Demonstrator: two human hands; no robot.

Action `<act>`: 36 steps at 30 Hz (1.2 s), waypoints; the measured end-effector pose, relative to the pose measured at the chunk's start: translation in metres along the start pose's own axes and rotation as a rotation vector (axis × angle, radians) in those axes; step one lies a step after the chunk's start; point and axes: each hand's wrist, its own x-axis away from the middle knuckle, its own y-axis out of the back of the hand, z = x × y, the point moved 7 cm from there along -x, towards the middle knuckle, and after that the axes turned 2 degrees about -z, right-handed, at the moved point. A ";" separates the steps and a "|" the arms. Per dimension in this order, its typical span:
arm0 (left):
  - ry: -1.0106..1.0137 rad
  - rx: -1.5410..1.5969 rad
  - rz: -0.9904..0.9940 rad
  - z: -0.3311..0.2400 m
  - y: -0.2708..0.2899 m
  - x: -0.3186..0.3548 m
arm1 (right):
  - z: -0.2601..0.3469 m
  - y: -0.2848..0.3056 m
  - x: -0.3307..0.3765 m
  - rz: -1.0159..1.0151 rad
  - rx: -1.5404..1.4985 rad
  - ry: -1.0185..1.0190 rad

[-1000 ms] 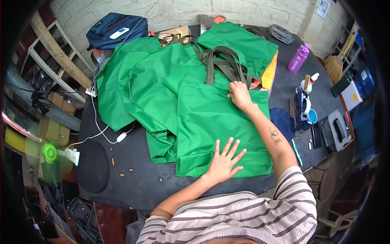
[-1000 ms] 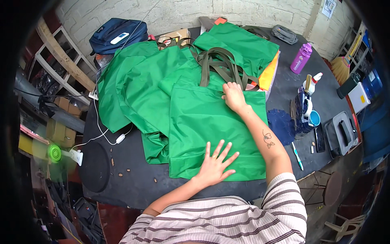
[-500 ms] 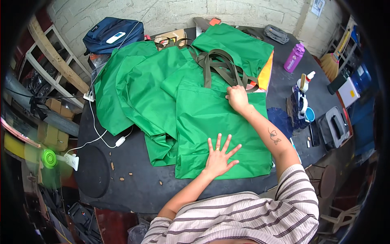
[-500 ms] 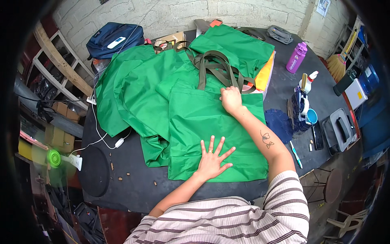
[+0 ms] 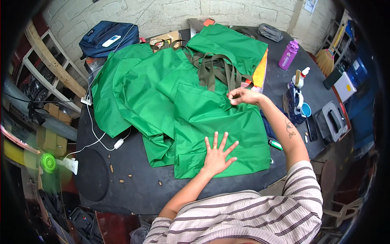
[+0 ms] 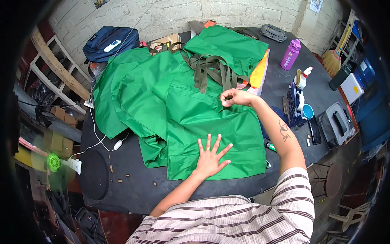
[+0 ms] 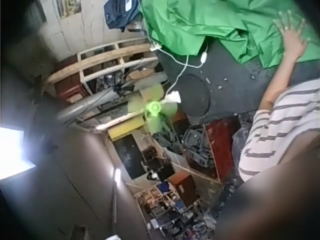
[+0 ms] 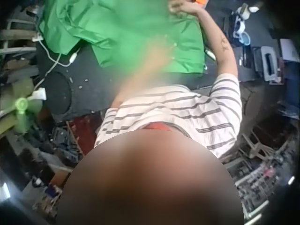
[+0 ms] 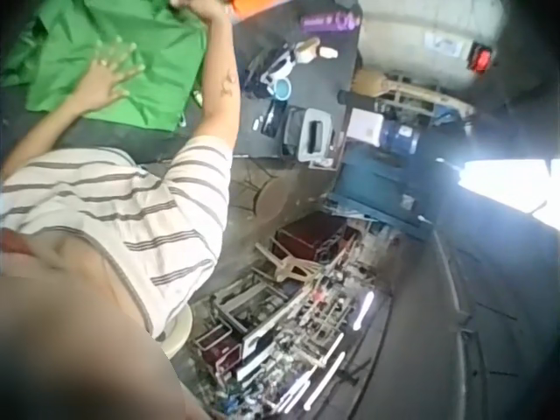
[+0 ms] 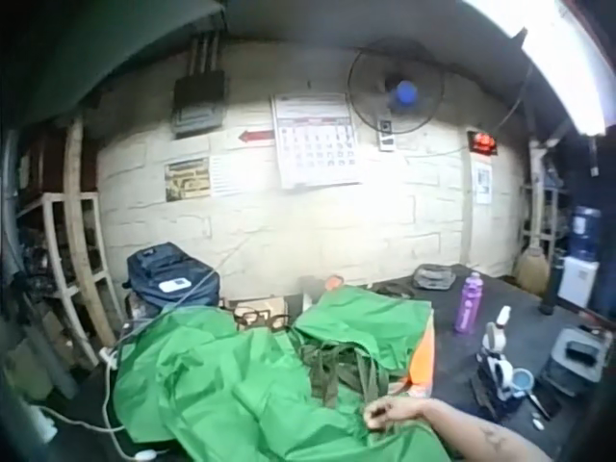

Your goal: Inspecting and finishing green fabric bags by trimming threads and checking straps.

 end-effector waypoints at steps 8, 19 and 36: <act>-0.018 -0.006 0.012 -0.001 0.001 0.000 | 0.032 0.012 -0.042 -0.104 1.021 -0.230; 0.009 -0.057 -0.020 0.003 -0.001 -0.002 | 0.107 -0.055 -0.025 0.277 1.359 -0.069; 0.011 -0.034 -0.021 0.000 0.006 0.000 | 0.048 0.033 -0.065 -0.338 1.221 -0.179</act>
